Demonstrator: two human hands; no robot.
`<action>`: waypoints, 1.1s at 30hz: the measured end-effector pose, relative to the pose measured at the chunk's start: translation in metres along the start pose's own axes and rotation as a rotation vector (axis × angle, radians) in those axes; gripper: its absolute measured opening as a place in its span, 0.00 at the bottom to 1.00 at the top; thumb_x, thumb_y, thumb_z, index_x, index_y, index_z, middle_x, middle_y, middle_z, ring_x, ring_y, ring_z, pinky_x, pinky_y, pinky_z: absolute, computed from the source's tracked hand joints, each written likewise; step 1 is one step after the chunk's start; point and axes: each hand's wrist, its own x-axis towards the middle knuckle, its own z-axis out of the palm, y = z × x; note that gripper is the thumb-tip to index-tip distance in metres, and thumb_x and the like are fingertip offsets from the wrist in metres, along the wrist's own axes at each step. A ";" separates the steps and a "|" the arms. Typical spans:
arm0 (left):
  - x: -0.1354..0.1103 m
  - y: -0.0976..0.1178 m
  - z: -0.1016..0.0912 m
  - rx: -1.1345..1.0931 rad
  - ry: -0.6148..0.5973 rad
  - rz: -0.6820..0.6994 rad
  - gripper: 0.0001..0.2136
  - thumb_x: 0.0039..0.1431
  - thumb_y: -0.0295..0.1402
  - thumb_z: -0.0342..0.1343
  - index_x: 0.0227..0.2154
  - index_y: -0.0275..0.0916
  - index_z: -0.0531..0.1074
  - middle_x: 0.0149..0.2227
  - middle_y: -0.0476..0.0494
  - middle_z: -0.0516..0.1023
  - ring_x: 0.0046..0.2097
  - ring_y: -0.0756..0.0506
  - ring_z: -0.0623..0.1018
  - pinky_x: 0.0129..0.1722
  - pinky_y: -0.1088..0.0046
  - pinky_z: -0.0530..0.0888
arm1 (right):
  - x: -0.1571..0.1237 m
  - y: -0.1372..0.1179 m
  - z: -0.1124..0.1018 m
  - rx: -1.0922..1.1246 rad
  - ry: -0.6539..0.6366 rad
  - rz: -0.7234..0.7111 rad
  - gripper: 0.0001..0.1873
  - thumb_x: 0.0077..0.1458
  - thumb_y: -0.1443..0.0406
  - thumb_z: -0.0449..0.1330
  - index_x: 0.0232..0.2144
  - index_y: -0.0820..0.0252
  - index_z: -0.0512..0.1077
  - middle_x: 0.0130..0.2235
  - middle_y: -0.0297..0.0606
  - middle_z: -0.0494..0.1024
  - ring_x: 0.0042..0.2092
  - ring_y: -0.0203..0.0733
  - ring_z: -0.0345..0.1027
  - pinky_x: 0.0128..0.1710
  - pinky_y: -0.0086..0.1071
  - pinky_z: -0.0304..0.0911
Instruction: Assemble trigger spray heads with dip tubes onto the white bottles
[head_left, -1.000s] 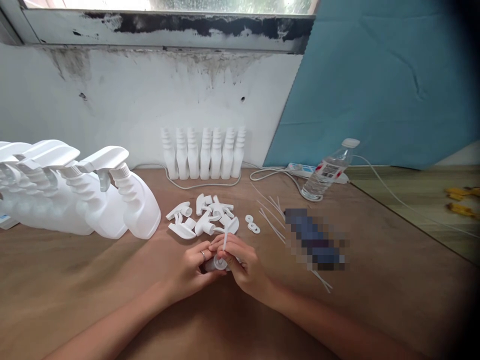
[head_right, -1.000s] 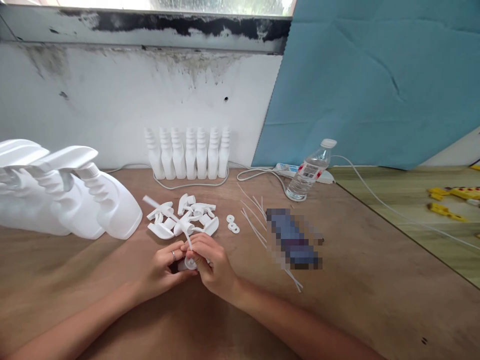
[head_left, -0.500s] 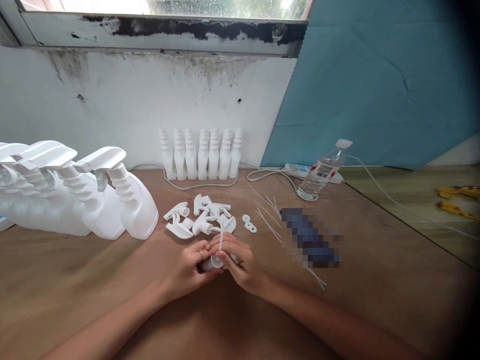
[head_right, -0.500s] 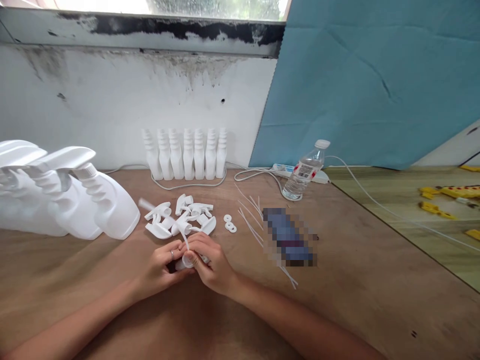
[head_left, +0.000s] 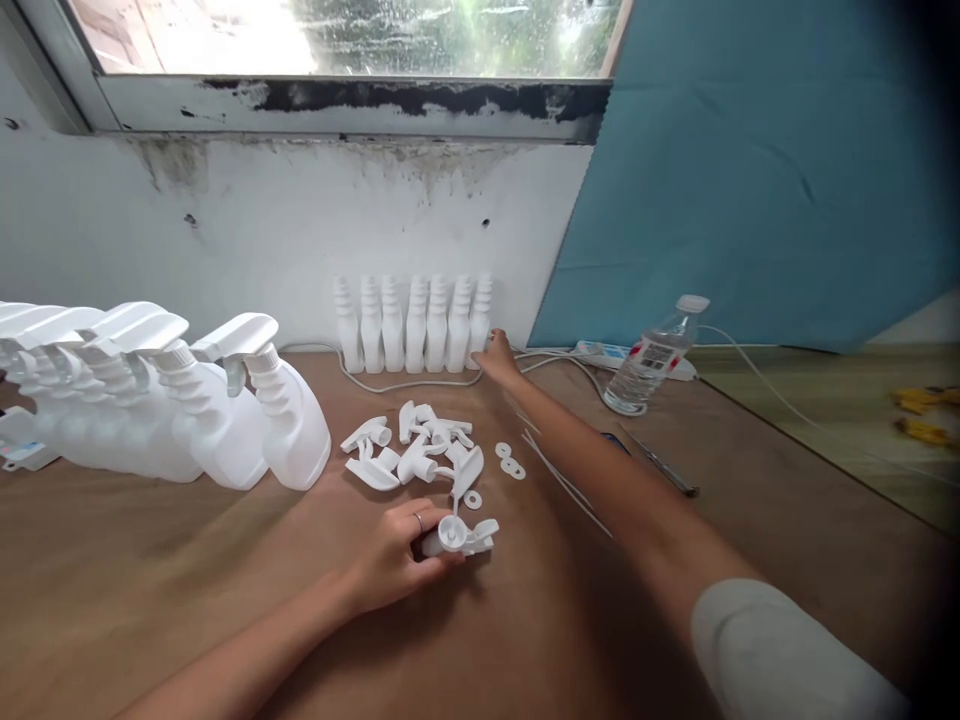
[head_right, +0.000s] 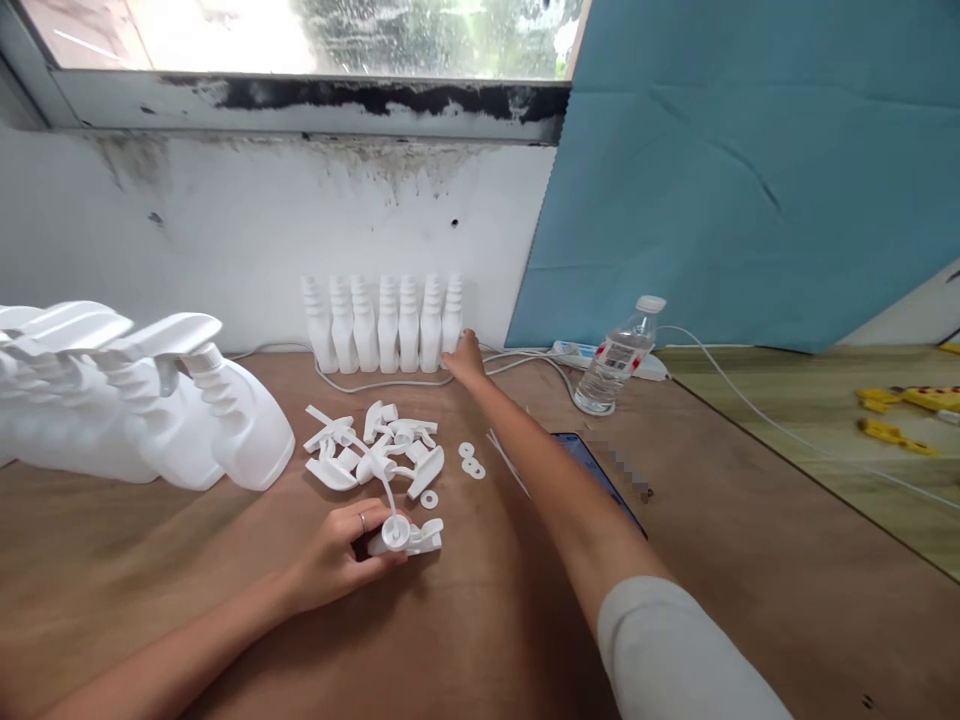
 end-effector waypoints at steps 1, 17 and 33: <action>0.000 0.001 -0.001 -0.004 0.000 -0.008 0.11 0.58 0.36 0.59 0.41 0.35 0.75 0.35 0.42 0.74 0.34 0.47 0.72 0.35 0.73 0.67 | 0.005 0.001 0.006 -0.019 0.002 0.021 0.19 0.58 0.64 0.60 0.51 0.64 0.66 0.53 0.44 0.69 0.52 0.47 0.66 0.52 0.47 0.63; -0.002 0.003 -0.002 -0.059 0.093 0.013 0.12 0.57 0.33 0.60 0.43 0.37 0.73 0.38 0.43 0.75 0.38 0.47 0.74 0.39 0.73 0.69 | -0.034 -0.007 -0.032 0.125 0.173 -0.035 0.16 0.49 0.66 0.58 0.42 0.67 0.70 0.43 0.46 0.76 0.44 0.46 0.69 0.47 0.36 0.63; 0.061 0.070 -0.123 0.459 0.955 0.235 0.17 0.55 0.25 0.60 0.47 0.44 0.75 0.46 0.47 0.68 0.38 0.52 0.76 0.39 0.75 0.80 | -0.300 0.030 -0.210 0.619 -0.254 0.390 0.20 0.38 0.49 0.65 0.33 0.51 0.79 0.33 0.44 0.79 0.31 0.51 0.72 0.30 0.39 0.67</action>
